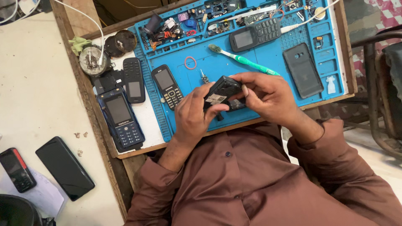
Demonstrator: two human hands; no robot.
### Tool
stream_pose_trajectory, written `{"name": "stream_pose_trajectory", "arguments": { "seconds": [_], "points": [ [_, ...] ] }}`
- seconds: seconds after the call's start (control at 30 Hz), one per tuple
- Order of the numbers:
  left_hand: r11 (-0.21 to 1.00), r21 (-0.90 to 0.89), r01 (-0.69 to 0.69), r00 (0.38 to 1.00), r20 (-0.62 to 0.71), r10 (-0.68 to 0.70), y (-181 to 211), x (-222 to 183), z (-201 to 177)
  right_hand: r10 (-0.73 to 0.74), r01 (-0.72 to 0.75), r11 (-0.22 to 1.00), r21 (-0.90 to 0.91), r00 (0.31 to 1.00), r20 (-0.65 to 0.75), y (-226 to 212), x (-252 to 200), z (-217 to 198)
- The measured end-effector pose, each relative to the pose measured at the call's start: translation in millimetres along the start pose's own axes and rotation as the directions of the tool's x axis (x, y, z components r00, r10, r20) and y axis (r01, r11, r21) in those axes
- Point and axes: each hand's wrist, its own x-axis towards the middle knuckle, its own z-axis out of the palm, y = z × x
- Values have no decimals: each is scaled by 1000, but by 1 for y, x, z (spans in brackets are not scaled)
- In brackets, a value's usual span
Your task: The person cleans the back of a black mobile phone with a toothbrush, then removes the back cover to reveal the internal components. The person continues to clean the phone's interior with the toothbrush and a screwdriver.
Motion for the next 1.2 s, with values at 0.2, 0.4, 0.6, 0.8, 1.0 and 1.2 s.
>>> {"name": "stream_pose_trajectory", "arguments": {
  "seconds": [0.2,0.4,0.6,0.8,1.0,1.2],
  "points": [
    [985,-124,119,993,18,-118,2,-3,0,-67,67,998,15,998,8,1,-1,0],
    [984,-152,89,996,-10,-91,1,-4,2,-81,81,997,11,997,1,2,-2,3],
    [979,-177,102,994,-11,-106,0,-5,5,-135,137,987,-82,990,34,2,2,0],
    [981,-175,84,996,-11,-88,-2,-7,6,-151,160,970,-180,986,64,1,4,-2],
    [977,-189,97,995,5,-98,-4,-8,8,-156,164,972,-170,986,62,4,4,-3],
    [974,-207,88,996,4,-89,-5,-8,7,-133,142,970,-195,989,61,6,4,-5]
  ]
}}
